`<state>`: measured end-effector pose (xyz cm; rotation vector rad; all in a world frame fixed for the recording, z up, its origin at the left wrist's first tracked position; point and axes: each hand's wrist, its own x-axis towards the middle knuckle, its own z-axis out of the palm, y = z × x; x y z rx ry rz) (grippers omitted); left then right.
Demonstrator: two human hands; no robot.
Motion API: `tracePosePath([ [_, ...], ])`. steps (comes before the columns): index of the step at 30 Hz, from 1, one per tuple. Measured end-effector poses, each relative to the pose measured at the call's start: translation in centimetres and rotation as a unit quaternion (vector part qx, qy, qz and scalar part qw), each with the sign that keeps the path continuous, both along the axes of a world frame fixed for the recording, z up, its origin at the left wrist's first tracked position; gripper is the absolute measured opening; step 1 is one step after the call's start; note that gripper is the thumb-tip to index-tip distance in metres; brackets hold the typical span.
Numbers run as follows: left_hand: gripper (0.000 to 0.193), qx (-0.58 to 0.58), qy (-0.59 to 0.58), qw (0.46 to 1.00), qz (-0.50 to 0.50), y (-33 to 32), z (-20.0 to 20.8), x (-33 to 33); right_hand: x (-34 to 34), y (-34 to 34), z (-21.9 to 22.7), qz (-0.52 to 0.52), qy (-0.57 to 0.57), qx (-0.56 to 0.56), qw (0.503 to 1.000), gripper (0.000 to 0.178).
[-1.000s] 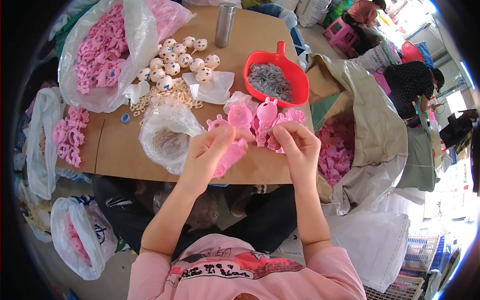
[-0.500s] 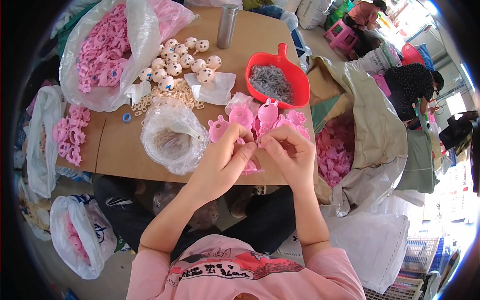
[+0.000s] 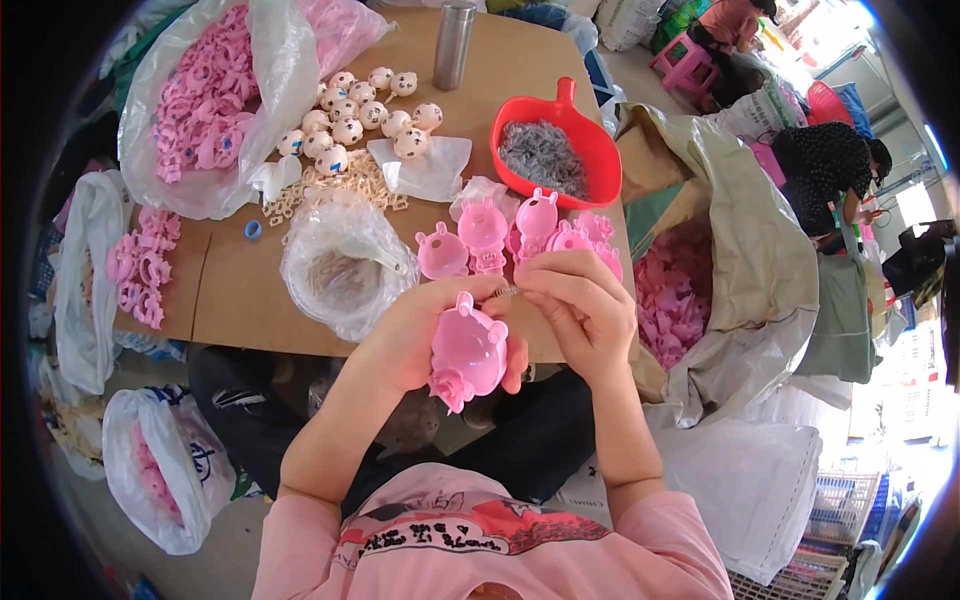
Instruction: Assemble small pink plastic doll figures by attaching body parts and inserting accessories.
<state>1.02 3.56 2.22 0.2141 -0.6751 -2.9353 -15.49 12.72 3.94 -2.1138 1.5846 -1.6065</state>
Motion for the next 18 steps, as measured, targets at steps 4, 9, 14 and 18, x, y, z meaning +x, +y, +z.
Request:
tracePosePath([
  [4,0.027,-0.011,0.001,0.997,-0.074,0.4,0.1,0.0,-0.8,0.1,-0.1,0.009,-0.03,-0.016,0.999,0.011],
  [9,0.027,0.032,-0.057,0.993,0.098,0.8,-1.3,-0.8,-0.6,0.7,0.9,-0.025,-0.148,-0.036,0.988,0.015],
  [14,0.031,0.068,-0.135,0.947,0.282,0.3,-1.8,-1.8,1.1,1.9,0.8,-0.009,-0.028,0.081,0.996,0.015],
  [18,0.027,0.064,-0.105,0.945,0.304,0.2,-2.0,-1.5,2.4,2.4,-1.4,0.011,-0.067,0.153,0.986,0.017],
])
